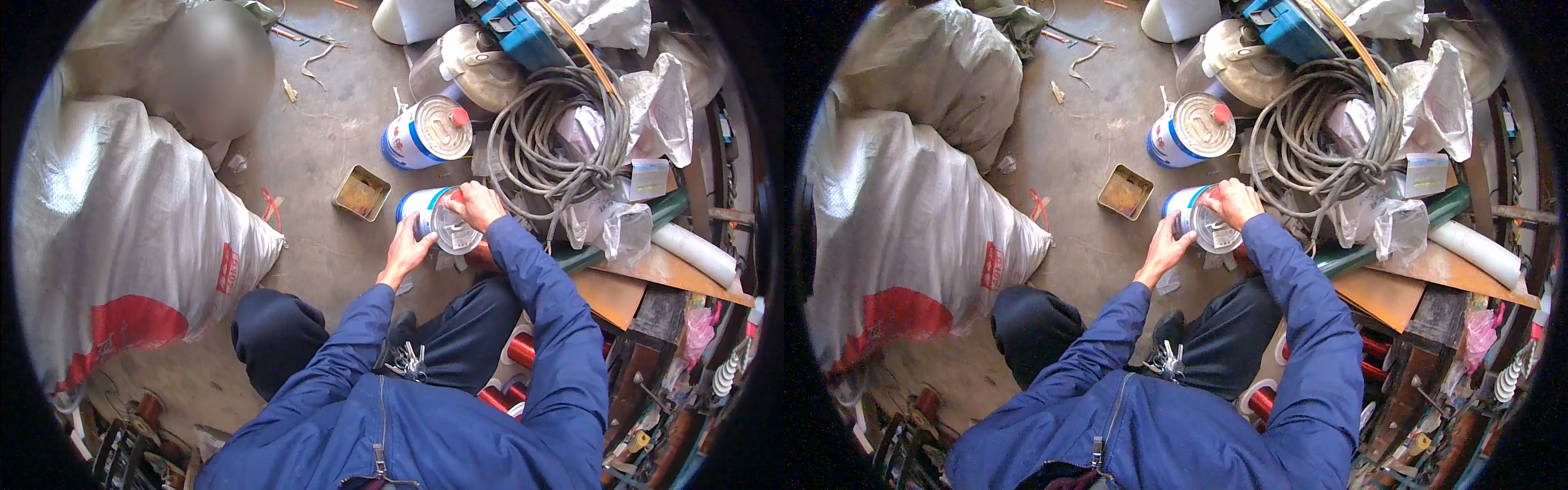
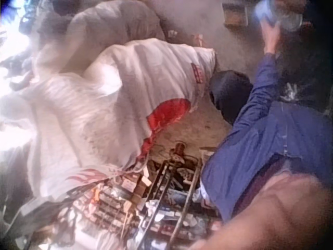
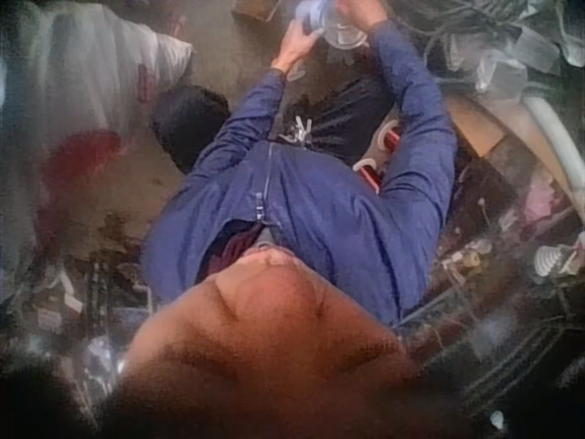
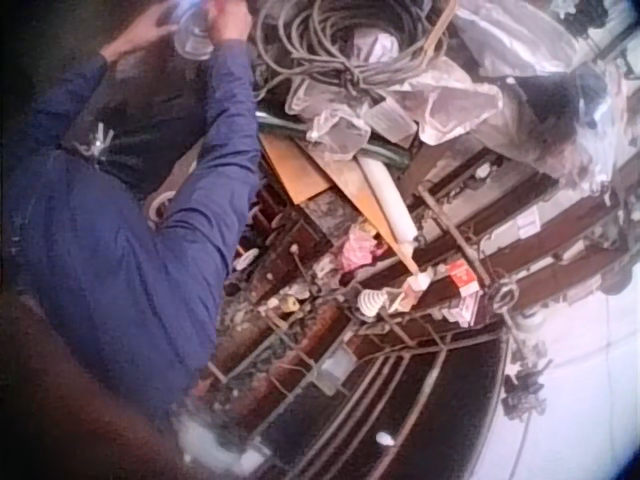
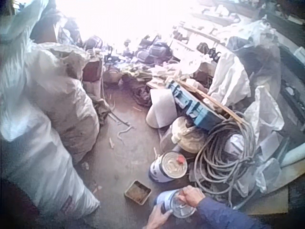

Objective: The person picks up a small metal tin, opens it, and walks through a cluttered workshop. They sit on the floor, open a cylindrical container, and transfer some of its contents into the tin. They then stand, return to a workbench, and use a brush to stir the contents of the tin.

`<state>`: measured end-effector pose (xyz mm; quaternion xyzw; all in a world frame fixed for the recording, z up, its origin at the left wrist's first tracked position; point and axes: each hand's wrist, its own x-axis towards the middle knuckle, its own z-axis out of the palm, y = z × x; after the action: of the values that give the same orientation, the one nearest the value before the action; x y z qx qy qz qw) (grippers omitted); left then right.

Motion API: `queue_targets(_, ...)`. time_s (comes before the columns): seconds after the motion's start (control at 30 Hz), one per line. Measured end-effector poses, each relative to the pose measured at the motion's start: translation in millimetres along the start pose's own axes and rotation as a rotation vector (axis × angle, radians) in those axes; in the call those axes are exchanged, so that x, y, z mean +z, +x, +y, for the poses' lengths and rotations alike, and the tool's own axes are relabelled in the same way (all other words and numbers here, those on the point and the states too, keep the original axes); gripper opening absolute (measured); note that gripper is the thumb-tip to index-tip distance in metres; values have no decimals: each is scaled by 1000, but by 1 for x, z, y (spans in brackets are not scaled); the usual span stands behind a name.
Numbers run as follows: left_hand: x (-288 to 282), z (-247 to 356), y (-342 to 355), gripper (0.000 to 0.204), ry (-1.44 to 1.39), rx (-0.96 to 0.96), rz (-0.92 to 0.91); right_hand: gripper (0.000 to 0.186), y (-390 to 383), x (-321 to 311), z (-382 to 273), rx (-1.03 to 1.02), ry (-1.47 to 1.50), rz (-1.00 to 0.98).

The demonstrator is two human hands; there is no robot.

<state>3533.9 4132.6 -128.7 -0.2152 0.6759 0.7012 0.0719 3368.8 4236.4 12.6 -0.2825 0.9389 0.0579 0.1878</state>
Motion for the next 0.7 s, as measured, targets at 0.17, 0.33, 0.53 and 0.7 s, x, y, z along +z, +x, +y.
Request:
queue_targets(0.17,2,-2,0,81,28,47,55,69,3,2,-14,244,136,6)
queue_targets(0.33,0,1,0,81,8,22,19,65,5,-5,-13,225,15,-22)
queue_targets(0.53,-3,8,-3,80,-5,-16,-5,35,1,-16,6,-291,-17,-39)
queue_targets(0.7,-3,11,-3,78,8,-9,7,37,-1,-9,9,-274,28,2)
